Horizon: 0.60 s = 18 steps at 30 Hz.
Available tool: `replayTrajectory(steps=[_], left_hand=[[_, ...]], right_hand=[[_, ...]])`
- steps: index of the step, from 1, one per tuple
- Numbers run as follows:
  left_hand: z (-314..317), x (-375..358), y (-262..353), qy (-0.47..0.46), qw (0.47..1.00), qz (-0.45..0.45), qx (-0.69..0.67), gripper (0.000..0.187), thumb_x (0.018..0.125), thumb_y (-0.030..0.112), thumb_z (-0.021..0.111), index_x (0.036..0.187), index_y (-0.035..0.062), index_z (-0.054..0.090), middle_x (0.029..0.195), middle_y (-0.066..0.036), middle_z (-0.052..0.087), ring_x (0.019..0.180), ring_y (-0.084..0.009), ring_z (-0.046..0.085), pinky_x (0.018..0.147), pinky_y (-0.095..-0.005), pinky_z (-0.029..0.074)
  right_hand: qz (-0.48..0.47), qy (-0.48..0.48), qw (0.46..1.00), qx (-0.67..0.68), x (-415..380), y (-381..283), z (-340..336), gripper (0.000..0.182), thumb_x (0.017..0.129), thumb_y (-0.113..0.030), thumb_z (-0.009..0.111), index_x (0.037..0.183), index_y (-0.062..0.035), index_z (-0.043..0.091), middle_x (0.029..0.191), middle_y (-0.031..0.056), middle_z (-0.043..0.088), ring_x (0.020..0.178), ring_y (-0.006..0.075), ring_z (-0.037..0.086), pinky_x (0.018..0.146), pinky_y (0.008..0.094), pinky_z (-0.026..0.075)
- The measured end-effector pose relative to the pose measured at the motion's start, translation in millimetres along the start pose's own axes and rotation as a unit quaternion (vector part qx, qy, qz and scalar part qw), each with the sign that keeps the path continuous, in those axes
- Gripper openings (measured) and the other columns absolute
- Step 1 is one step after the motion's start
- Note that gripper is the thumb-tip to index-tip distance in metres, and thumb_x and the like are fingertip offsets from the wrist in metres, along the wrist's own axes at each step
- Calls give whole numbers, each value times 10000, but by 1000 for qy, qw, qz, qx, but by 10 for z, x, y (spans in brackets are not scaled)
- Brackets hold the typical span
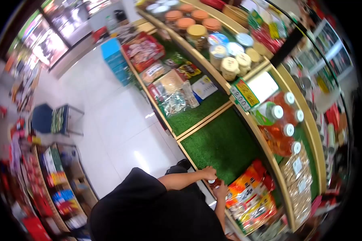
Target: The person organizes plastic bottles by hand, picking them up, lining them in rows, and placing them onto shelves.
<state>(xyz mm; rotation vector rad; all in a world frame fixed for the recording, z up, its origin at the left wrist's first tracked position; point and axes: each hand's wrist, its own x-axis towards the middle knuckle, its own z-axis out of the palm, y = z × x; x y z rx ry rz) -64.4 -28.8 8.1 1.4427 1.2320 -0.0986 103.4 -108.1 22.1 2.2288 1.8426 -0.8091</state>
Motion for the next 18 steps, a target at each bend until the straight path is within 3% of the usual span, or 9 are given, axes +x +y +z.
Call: replayTrajectory(steps=[3,6,11,16,18], left_hand=[[122,-107,99,45,999,6,25,489,784,367,614,1198,110,658,1356,-239,449,1261,-434,432,1035,-502,407],[256,-247,39,74,994,46,61,517,749,340,659,1221,131,627,1329,-226,446,1234,-429,459,1007,-503,433],[403,-311,-105,127,984,78,97,608,682,239,733,1243,129,527,1269,-222,451,1167,-433,498,928,-512,481],[476,-449,16,196,967,103,128,643,692,175,726,1277,113,469,1244,-239,448,1148,-433,501,906,-511,492],[432,-428,98,182,968,86,153,656,695,143,717,1292,106,448,1252,-241,447,1160,-428,498,903,-513,494]], right_hand=[[-23,-18,999,-28,-35,94,-171,743,669,-426,808,1303,-177,511,1208,181,576,1180,373,526,1044,561,322],[-93,21,995,24,-31,177,-79,702,666,-413,811,1261,-146,552,1119,208,616,1072,391,586,913,476,481],[-110,99,989,28,-84,172,-41,611,668,-406,791,1178,-123,607,1048,199,630,997,377,609,846,469,512],[-90,162,981,50,-275,128,-45,543,694,-408,781,1147,-141,645,1054,136,663,998,341,613,851,447,510],[-99,171,978,64,-288,153,-17,564,709,-425,774,1174,-132,647,1056,142,674,998,340,623,864,437,510]])
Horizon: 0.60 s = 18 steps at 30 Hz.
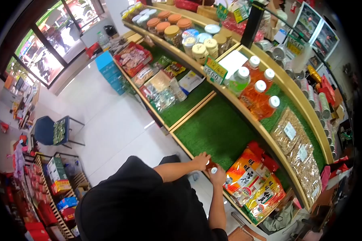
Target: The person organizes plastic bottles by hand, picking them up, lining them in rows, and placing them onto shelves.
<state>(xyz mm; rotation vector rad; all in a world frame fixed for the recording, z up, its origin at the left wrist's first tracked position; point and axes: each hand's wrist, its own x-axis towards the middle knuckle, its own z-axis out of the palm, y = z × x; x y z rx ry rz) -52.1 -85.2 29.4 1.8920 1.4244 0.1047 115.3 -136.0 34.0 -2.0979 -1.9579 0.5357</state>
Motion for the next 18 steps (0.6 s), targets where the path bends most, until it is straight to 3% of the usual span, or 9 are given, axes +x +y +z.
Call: replayTrajectory(steps=[2,7,9,11,15,18], left_hand=[[1,67,-35,-21,1000,-12,18,663,705,147,711,1308,107,438,1250,-245,452,1171,-424,499,896,-506,501],[-28,41,-194,-29,999,33,29,692,746,240,742,1347,121,421,1242,-247,482,1070,-426,584,847,-501,518],[-55,19,-226,-31,999,35,26,681,754,251,746,1345,126,430,1245,-244,485,1072,-413,591,839,-497,521],[-134,-13,-211,-34,999,35,-25,667,752,244,746,1338,133,447,1236,-242,492,1078,-408,592,835,-497,522],[-160,45,-179,-59,997,20,-49,741,691,121,717,1377,127,438,1255,-274,477,1095,-419,585,825,-478,531],[-144,42,-89,-63,997,12,-41,740,695,115,700,1385,102,432,1258,-287,474,1061,-424,600,814,-466,536]], right_hand=[[-17,3,1000,-3,2,20,20,585,721,-432,767,1199,-118,641,1083,142,678,1000,336,629,864,429,511],[-41,28,999,2,111,-39,-10,511,740,-441,751,1114,-97,695,973,168,700,923,352,652,815,439,529],[8,35,999,2,112,-57,-2,503,741,-441,748,1111,-103,698,951,205,694,884,367,659,803,444,533],[16,35,999,-26,100,-22,21,502,741,-444,742,1116,-114,700,932,225,690,860,373,661,794,446,536],[31,18,999,-28,174,-82,41,491,743,-439,736,1136,-147,698,933,196,701,868,359,665,790,438,534],[50,-9,997,-50,186,-84,23,476,746,-431,736,1128,-150,699,936,176,706,872,357,666,788,439,533]])
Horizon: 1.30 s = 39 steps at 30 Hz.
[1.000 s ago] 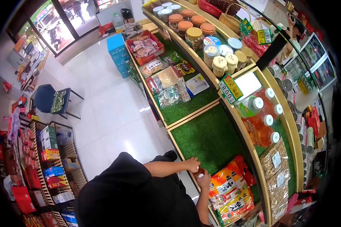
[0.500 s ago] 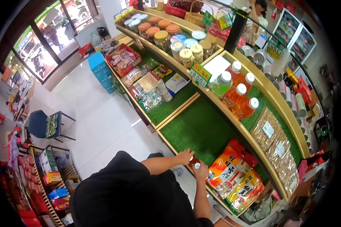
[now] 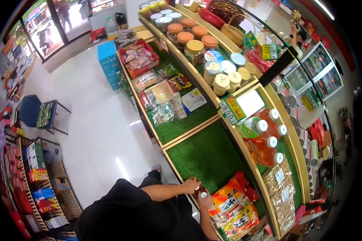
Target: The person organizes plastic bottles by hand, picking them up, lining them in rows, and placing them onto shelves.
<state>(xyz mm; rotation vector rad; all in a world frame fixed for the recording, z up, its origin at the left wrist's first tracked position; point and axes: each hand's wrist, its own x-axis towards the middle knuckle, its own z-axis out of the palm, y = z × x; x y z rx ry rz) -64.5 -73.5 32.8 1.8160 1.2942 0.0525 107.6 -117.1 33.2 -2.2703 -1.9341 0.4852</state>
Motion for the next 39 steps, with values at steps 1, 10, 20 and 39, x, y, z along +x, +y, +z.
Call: replayTrajectory(steps=[1,10,20,39], left_hand=[[-8,44,-33,-12,1000,-3,12,735,696,118,701,1381,95,434,1251,-286,479,1048,-423,606,810,-463,537],[-74,71,174,-81,994,-58,49,900,731,258,735,1491,73,290,1350,-361,385,1081,-409,597,824,-436,525],[465,516,110,-54,977,-178,106,1011,654,393,789,1497,114,304,1449,-390,269,1095,-486,596,728,-578,562],[93,770,161,-200,951,-120,202,591,616,403,780,1099,76,689,1159,-162,655,1147,-421,578,836,-416,553]], right_hand=[[-10,9,1000,11,10,9,43,472,737,-425,741,1105,-133,701,921,185,702,865,368,662,785,455,533],[-179,-135,975,11,78,326,-27,773,713,-503,778,1313,-84,530,1119,219,596,1047,401,586,875,479,494],[-216,-120,968,39,160,319,-106,819,657,-458,829,1337,-126,515,1139,212,624,1033,405,608,894,480,499],[-181,-119,971,103,134,361,-206,649,799,-549,671,1319,-183,540,1126,181,638,932,373,664,801,475,544]])
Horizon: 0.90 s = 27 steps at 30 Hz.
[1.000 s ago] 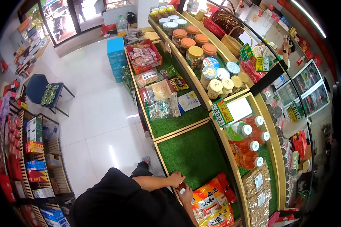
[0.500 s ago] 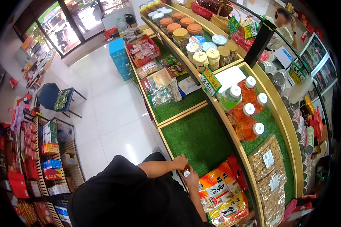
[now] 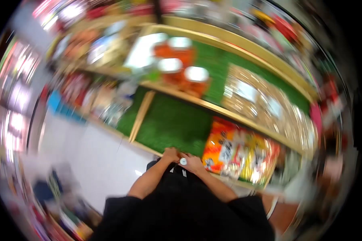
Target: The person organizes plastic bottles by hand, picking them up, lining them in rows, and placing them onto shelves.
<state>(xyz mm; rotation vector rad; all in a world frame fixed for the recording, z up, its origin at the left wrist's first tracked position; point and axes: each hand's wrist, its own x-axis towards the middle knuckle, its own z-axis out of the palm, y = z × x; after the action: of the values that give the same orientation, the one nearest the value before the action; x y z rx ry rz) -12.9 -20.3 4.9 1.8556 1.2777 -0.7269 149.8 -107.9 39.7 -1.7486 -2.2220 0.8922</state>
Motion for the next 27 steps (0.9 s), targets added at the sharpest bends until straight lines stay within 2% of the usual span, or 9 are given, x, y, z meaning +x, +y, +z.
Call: replayTrajectory(steps=[2,3,4,5,6,8,13,24,27], left_hand=[[-88,-80,117,67,998,-10,17,586,636,511,706,1153,239,687,1196,-130,661,1169,-282,596,873,-481,519],[-66,47,101,36,995,-23,87,574,682,559,653,1176,267,673,1241,-125,645,1171,-220,603,937,-512,474],[-139,-330,128,120,990,27,71,546,759,563,577,1211,264,649,1199,-131,665,1108,-274,634,991,-469,439],[-43,-338,200,168,982,86,3,608,717,576,653,1022,56,730,948,-207,714,990,-413,659,844,-479,526],[-47,-117,21,213,976,44,-18,548,745,508,660,989,22,732,917,-245,702,898,-427,676,799,-473,528],[32,-134,-57,252,962,95,-33,470,758,405,672,981,-6,728,917,-243,702,874,-419,682,789,-469,526],[46,-247,81,244,964,81,-75,377,717,280,671,950,-9,739,884,-244,705,835,-396,693,768,-466,525],[128,-245,-21,281,955,34,-86,324,757,266,672,933,3,742,882,-222,713,834,-400,688,754,-480,526],[116,-295,-12,268,955,28,-124,348,775,318,682,928,13,751,891,-223,713,831,-395,689,755,-485,521]], right_hand=[[54,-21,997,56,8,19,0,627,802,-554,660,1291,-179,545,1124,189,627,917,370,665,788,472,546],[7,-9,998,58,79,-5,111,625,798,-557,659,1284,-181,546,1089,189,637,896,366,668,771,470,547],[-37,0,998,51,108,51,180,623,794,-559,657,1277,-183,547,1053,188,648,875,362,671,754,468,548],[-2,7,998,56,-54,59,185,613,781,-552,666,1252,-174,558,995,178,660,849,358,673,734,466,547],[-6,2,999,54,94,46,40,603,769,-545,674,1226,-166,569,937,167,671,824,354,675,715,465,545],[8,21,999,40,43,-2,48,572,727,-540,706,1124,-140,611,831,141,677,791,352,676,701,467,539],[28,72,997,29,-5,10,252,459,700,-487,723,969,-121,654,790,138,680,770,348,678,693,468,542],[30,66,997,35,31,-53,242,391,741,-409,680,948,-79,656,805,160,688,774,360,684,710,480,551],[26,62,997,39,27,-51,239,407,739,-413,682,968,-77,652,813,165,687,780,363,684,713,477,553]])
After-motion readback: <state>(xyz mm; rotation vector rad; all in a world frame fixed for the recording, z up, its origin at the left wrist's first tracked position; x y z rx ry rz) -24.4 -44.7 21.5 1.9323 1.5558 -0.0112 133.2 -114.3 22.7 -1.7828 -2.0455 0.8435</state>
